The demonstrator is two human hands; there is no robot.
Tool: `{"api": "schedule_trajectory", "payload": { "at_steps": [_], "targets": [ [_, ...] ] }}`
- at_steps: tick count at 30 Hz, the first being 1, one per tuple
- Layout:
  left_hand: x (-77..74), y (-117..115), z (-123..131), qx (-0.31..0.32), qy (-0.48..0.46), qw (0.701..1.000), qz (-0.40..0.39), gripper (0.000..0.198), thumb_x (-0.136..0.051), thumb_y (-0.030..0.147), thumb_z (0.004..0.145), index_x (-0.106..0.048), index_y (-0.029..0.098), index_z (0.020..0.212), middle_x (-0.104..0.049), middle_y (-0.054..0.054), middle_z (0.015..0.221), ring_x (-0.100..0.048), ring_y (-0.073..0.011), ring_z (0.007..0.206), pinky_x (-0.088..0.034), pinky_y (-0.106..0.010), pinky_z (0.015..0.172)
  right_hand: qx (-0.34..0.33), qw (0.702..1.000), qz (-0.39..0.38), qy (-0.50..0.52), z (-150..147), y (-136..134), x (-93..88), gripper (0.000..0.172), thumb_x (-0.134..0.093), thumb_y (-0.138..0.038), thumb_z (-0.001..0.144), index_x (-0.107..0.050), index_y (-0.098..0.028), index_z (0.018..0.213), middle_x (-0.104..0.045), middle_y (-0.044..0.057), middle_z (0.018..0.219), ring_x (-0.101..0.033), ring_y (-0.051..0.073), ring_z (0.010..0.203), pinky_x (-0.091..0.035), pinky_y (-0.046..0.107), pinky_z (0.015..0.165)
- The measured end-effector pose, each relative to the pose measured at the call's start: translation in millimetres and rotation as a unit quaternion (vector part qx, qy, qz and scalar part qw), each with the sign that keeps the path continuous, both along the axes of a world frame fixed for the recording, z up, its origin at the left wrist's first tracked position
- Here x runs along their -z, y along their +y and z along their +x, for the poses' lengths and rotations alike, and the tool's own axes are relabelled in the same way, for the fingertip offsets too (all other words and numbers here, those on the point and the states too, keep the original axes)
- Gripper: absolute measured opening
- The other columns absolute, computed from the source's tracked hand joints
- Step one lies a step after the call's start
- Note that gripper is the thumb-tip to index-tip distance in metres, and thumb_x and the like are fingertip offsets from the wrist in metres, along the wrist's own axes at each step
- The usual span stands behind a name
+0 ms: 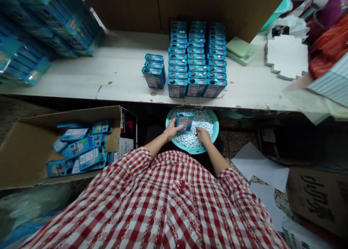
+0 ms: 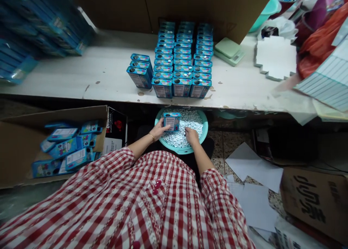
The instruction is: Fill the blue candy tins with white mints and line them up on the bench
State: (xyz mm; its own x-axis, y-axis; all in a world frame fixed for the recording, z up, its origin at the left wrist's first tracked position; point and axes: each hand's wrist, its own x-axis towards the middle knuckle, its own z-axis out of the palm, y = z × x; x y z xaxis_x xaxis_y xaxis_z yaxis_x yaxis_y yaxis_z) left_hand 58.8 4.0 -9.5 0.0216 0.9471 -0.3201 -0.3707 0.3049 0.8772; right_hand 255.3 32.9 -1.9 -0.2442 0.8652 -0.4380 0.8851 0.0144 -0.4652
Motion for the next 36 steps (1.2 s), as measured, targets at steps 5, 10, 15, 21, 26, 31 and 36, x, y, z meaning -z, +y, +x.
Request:
{"api": "schedule_trajectory", "payload": {
  "at_steps": [5, 10, 15, 21, 26, 31, 36],
  "targets": [
    [-14.2, -7.2, -38.4, -0.03, 0.076, 0.994, 0.067, 0.052, -0.076, 0.031, 0.062, -0.05, 0.019, 0.106, -0.062, -0.005, 0.106, -0.059, -0.0208, 0.103, -0.04, -0.042, 0.102, -0.003, 0.999, -0.003, 0.054, 29.7, 5.5, -15.0, 0.033, -0.037, -0.023, 0.087, -0.065, -0.017, 0.105, -0.067, 0.007, 0.082, -0.059, 0.019, 0.08, -0.045, 0.027, 0.076],
    [-13.8, -6.7, -52.2, -0.019, 0.23, 0.968, 0.093, 0.046, -0.074, 0.029, 0.059, -0.055, 0.018, 0.1, -0.061, -0.001, 0.092, -0.056, -0.0181, 0.088, -0.043, -0.035, 0.092, -0.017, 0.992, 0.022, 0.123, 42.7, 14.8, -55.4, 0.031, -0.038, -0.025, 0.083, -0.066, -0.016, 0.091, -0.06, 0.002, 0.066, -0.055, 0.016, 0.063, -0.045, 0.026, 0.063],
    [-14.3, -1.8, -35.5, 0.009, 0.277, 0.954, 0.114, 0.04, -0.068, 0.023, 0.061, -0.058, 0.018, 0.099, -0.059, -0.002, 0.092, -0.053, -0.0201, 0.089, -0.04, -0.035, 0.092, -0.108, 0.991, 0.038, 0.065, 27.5, 28.5, -111.8, 0.027, -0.044, -0.021, 0.08, -0.07, -0.018, 0.085, -0.064, 0.003, 0.066, -0.058, 0.016, 0.066, -0.042, 0.026, 0.064],
    [-15.2, 0.0, -28.2, 0.027, 0.323, 0.934, 0.151, 0.038, -0.066, 0.019, 0.059, -0.061, 0.02, 0.097, -0.06, -0.005, 0.102, -0.052, -0.0256, 0.1, -0.036, -0.039, 0.097, -0.195, 0.963, 0.054, -0.177, -13.9, 32.4, -159.9, 0.03, -0.045, -0.025, 0.084, -0.072, -0.024, 0.098, -0.07, 0.009, 0.098, -0.062, 0.025, 0.092, -0.043, 0.031, 0.076],
    [-13.0, -1.5, -28.5, 0.031, 0.333, 0.93, 0.149, 0.039, -0.065, 0.019, 0.059, -0.062, 0.021, 0.098, -0.061, -0.004, 0.101, -0.052, -0.0257, 0.1, -0.037, -0.04, 0.097, -0.223, 0.941, 0.069, -0.244, -38.5, 27.0, -182.0, 0.034, -0.043, -0.02, 0.085, -0.069, -0.017, 0.106, -0.067, 0.017, 0.104, -0.063, 0.026, 0.093, -0.044, 0.033, 0.076],
    [-9.4, -2.6, -32.3, 0.001, 0.293, 0.949, 0.121, 0.039, -0.068, 0.022, 0.061, -0.06, 0.02, 0.099, -0.062, -0.003, 0.098, -0.054, -0.023, 0.095, -0.04, -0.038, 0.095, -0.207, 0.944, 0.08, -0.245, -9.7, 26.2, -181.0, 0.036, -0.037, -0.026, 0.089, -0.069, -0.021, 0.104, -0.068, 0.015, 0.103, -0.063, 0.026, 0.092, -0.044, 0.034, 0.074],
    [6.7, -7.1, -35.5, -0.007, 0.173, 0.982, 0.072, 0.051, -0.073, 0.032, 0.062, -0.053, 0.017, 0.106, -0.062, -0.005, 0.098, -0.059, -0.0212, 0.092, -0.043, -0.039, 0.094, -0.134, 0.955, 0.017, -0.264, 48.3, 6.9, -120.3, 0.036, -0.037, -0.026, 0.09, -0.067, -0.027, 0.109, -0.069, 0.012, 0.101, -0.063, 0.026, 0.093, -0.044, 0.033, 0.074]
  ]
}}
